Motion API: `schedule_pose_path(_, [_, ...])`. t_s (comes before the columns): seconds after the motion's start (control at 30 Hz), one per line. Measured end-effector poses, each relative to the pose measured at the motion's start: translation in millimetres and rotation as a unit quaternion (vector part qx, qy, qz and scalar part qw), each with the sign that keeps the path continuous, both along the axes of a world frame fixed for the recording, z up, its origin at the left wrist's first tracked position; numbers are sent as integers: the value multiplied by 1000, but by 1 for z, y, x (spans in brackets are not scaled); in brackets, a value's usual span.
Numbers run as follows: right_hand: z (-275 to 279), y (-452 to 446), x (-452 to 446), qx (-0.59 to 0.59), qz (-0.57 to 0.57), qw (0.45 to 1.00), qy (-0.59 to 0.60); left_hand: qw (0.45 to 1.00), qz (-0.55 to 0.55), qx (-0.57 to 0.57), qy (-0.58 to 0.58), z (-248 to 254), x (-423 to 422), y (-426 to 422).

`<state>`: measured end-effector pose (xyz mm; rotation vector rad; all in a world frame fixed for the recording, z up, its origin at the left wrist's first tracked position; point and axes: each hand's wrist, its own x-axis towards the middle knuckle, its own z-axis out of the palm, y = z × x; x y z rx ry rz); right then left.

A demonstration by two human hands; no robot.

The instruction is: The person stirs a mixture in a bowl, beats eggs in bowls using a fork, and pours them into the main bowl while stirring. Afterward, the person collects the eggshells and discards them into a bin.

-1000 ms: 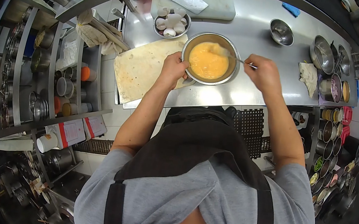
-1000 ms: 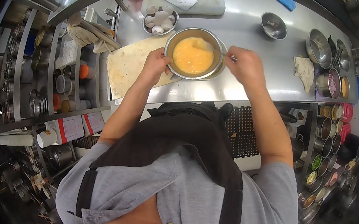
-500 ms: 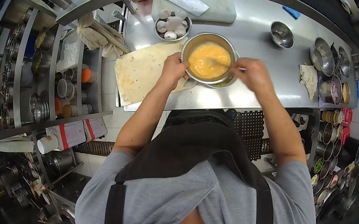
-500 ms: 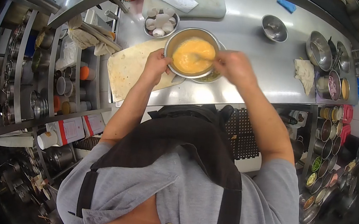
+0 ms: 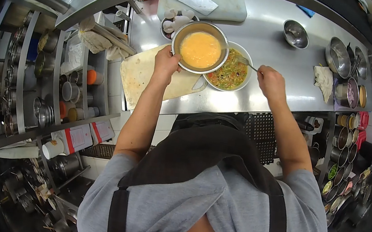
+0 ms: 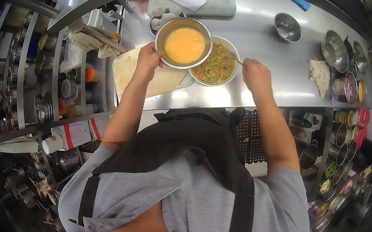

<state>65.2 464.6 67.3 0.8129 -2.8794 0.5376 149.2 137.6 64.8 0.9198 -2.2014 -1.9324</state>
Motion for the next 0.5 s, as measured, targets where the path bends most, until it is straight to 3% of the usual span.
schedule_pose_path(0.07, [-19, -8, 7, 71, 7, 997, -38, 1000, 18, 4, 17, 3, -2, 0])
schedule_pose_path(0.13, [-2, -22, 26, 36, 43, 989, -136, 1000, 16, -5, 17, 2, -4, -4])
schedule_pose_path(0.2, [-15, -21, 14, -84, 8, 961, -263, 1000, 17, -13, 15, 2, -5, -5])
schedule_pose_path(0.27, [-24, -19, -2, -189, -117, 949, -224, 1000, 1, -13, 18, 9, -6, -4])
schedule_pose_path(0.3, [-20, -20, -3, -142, -138, 961, -195, 1000, 2, -14, 16, 11, -5, -3])
schedule_pose_path(0.33, [-21, -23, 2, -144, -138, 960, -196, 1000, 1, -21, 18, 13, -5, -3])
schedule_pose_path(0.4, [-23, -28, 13, -43, 28, 978, -202, 999, 0, -27, 22, 16, -9, -2])
schedule_pose_path(0.47, [-20, -28, 4, -73, 28, 969, -233, 999, 2, -36, 10, 16, -10, -3])
schedule_pose_path(0.5, [-18, -26, -3, -117, -50, 965, -228, 999, 4, -36, 9, 16, -10, -2])
